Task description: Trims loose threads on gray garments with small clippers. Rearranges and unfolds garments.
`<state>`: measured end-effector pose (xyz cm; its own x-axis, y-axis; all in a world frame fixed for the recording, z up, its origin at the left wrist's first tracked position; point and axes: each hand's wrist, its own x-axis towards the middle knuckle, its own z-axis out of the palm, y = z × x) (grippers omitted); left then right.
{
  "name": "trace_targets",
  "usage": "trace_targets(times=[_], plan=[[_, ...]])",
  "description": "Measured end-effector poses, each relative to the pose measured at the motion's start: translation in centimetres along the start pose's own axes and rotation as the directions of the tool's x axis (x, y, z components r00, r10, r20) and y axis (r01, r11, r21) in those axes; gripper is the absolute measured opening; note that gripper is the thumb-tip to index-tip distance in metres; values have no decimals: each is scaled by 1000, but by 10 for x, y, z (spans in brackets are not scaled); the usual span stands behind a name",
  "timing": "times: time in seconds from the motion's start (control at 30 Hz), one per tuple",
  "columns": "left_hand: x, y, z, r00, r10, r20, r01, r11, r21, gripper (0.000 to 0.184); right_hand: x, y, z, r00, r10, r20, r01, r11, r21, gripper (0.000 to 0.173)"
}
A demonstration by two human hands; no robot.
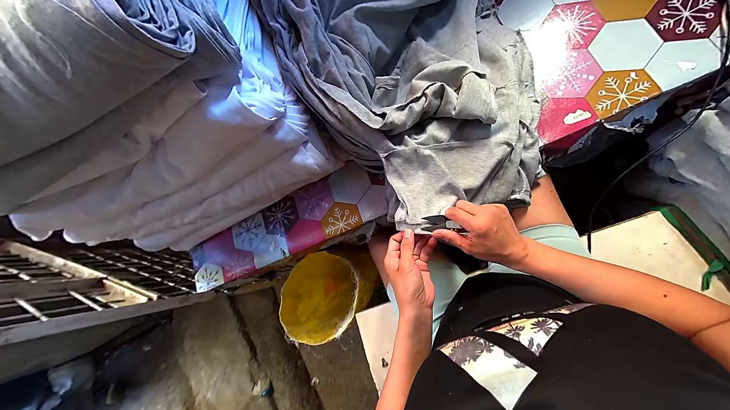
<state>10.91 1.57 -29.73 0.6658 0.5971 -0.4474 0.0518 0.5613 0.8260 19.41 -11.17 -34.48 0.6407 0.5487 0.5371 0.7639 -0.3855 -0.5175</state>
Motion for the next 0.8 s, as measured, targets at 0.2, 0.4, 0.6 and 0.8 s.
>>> trace_targets(times=[0.2,0.4,0.6,0.8], plan=[[0,-1,2,999,39,32,-41,999,34,21,1,1,-2,999,-21,-40,21,1000,2,40],[-1,0,6,999,36,21,-35,999,-15,21,-7,8,-10,998,53,-15,-52,997,51,43],[-3,-3,9,999,25,48,-25,1000,-6,22,-10,6,-7,998,54,-20,-54,998,34,44],[-3,-4,10,999,22,43,-22,1000,11,22,-8,4,-5,998,22,-58,-21,1000,21,41]])
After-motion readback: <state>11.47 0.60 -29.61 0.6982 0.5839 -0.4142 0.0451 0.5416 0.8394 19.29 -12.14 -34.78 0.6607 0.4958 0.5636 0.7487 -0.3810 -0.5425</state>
